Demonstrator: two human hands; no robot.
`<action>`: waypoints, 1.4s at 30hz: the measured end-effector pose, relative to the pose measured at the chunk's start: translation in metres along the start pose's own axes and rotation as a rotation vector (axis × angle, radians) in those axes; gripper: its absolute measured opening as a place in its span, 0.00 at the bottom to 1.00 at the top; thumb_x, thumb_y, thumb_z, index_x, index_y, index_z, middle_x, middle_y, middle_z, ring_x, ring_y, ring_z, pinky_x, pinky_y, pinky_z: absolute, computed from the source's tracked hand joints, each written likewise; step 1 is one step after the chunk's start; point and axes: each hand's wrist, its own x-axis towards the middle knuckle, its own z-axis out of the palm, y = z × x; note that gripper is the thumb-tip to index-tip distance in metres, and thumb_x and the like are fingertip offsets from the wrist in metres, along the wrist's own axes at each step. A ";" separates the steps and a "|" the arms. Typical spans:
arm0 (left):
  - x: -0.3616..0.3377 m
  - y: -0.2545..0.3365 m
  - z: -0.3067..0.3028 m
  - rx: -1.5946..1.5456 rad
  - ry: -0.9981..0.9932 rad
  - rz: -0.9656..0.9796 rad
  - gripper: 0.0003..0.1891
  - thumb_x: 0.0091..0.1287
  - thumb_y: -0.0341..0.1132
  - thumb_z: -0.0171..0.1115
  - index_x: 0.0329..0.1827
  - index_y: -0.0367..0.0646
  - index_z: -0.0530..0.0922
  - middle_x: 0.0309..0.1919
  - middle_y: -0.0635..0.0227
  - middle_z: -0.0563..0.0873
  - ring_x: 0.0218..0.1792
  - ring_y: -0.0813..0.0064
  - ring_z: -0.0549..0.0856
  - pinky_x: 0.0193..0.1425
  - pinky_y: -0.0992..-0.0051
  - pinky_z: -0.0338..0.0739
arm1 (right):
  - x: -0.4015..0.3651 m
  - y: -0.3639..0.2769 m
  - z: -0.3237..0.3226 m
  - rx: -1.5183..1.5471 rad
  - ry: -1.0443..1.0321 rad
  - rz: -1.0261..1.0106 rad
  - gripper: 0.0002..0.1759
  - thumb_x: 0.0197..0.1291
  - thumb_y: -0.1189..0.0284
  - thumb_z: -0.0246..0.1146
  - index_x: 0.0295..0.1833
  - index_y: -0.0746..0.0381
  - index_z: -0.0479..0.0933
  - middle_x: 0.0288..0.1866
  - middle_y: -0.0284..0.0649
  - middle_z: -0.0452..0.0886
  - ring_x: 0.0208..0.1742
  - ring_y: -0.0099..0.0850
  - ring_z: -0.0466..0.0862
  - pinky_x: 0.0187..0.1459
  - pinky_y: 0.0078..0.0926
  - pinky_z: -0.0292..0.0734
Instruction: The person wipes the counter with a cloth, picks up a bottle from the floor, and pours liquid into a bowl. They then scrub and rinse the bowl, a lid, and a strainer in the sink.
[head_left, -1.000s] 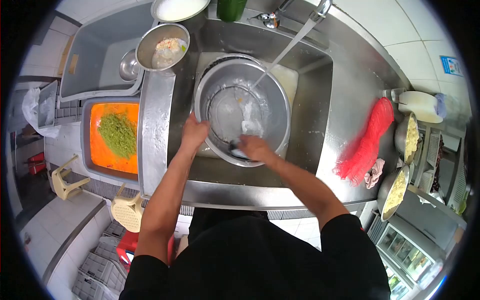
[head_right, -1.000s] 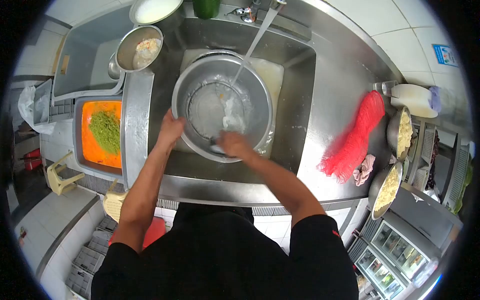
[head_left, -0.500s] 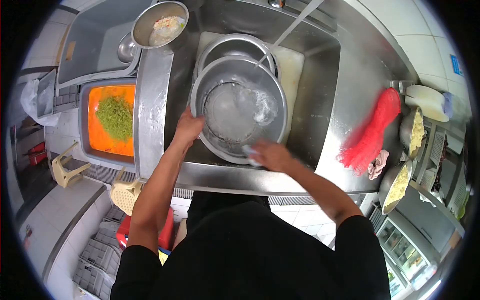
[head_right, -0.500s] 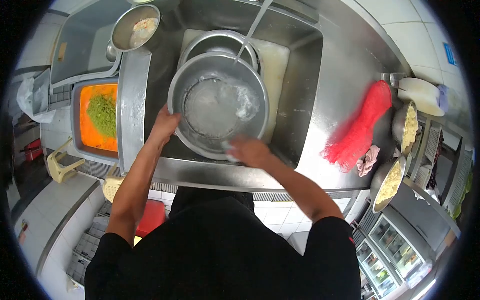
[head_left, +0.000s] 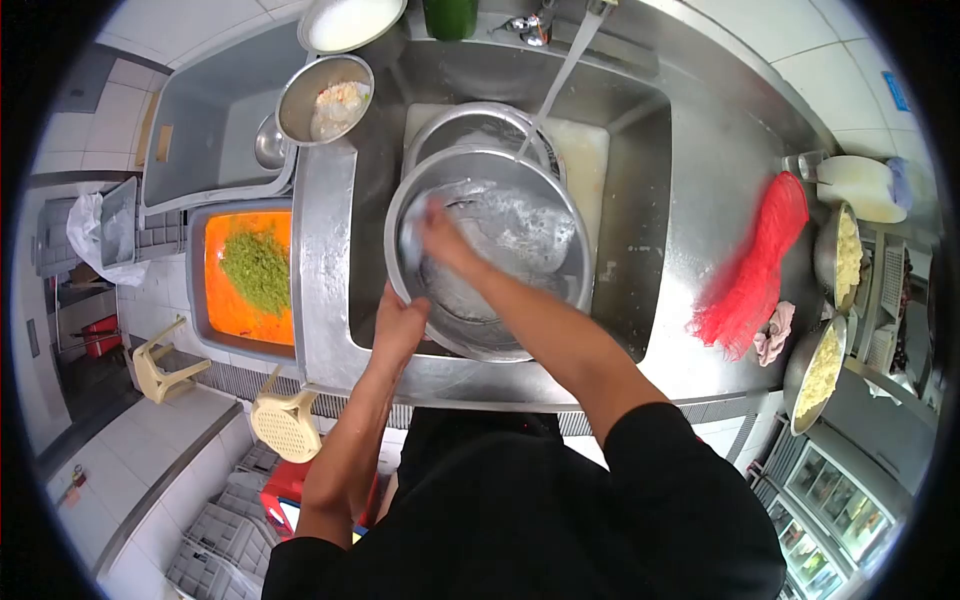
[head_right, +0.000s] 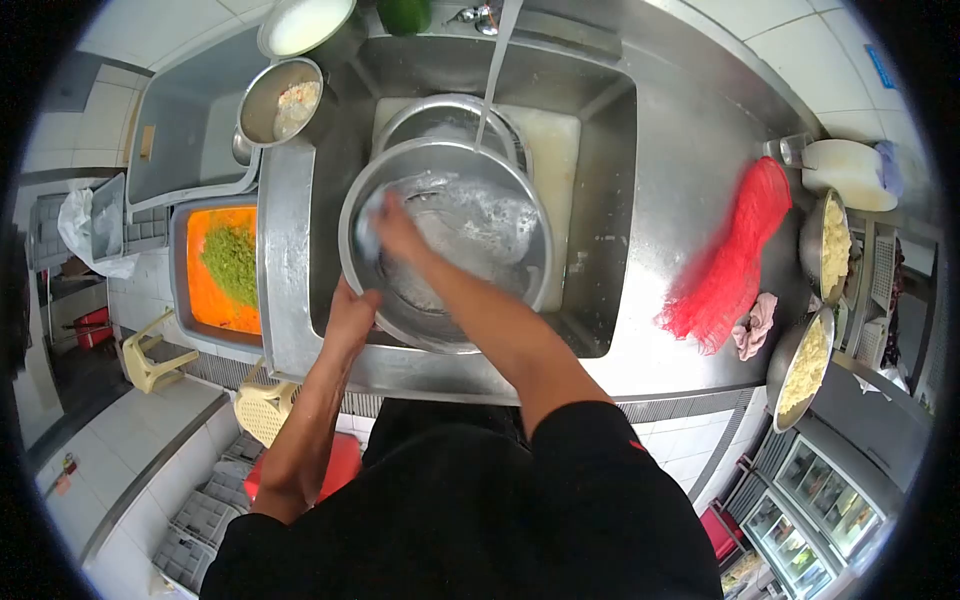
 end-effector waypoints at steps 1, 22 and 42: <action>0.007 -0.001 -0.005 -0.009 -0.004 0.012 0.29 0.60 0.23 0.53 0.68 0.40 0.67 0.41 0.63 0.85 0.35 0.76 0.85 0.26 0.77 0.80 | -0.008 0.061 0.025 -0.163 -0.075 -0.345 0.25 0.67 0.62 0.56 0.66 0.61 0.67 0.52 0.54 0.81 0.53 0.49 0.82 0.57 0.45 0.74; 0.019 0.025 -0.002 0.211 0.095 0.226 0.36 0.58 0.23 0.53 0.75 0.47 0.59 0.48 0.55 0.86 0.38 0.66 0.88 0.34 0.69 0.83 | 0.042 -0.089 -0.041 -0.172 0.512 -0.396 0.18 0.53 0.73 0.62 0.51 0.63 0.72 0.47 0.50 0.78 0.52 0.48 0.79 0.56 0.42 0.72; 0.080 0.117 0.024 0.653 0.052 0.406 0.37 0.56 0.32 0.56 0.75 0.54 0.63 0.49 0.42 0.84 0.52 0.41 0.82 0.59 0.54 0.75 | 0.025 -0.232 -0.188 0.195 -0.233 0.137 0.13 0.67 0.70 0.56 0.46 0.70 0.79 0.41 0.45 0.86 0.40 0.32 0.87 0.43 0.28 0.85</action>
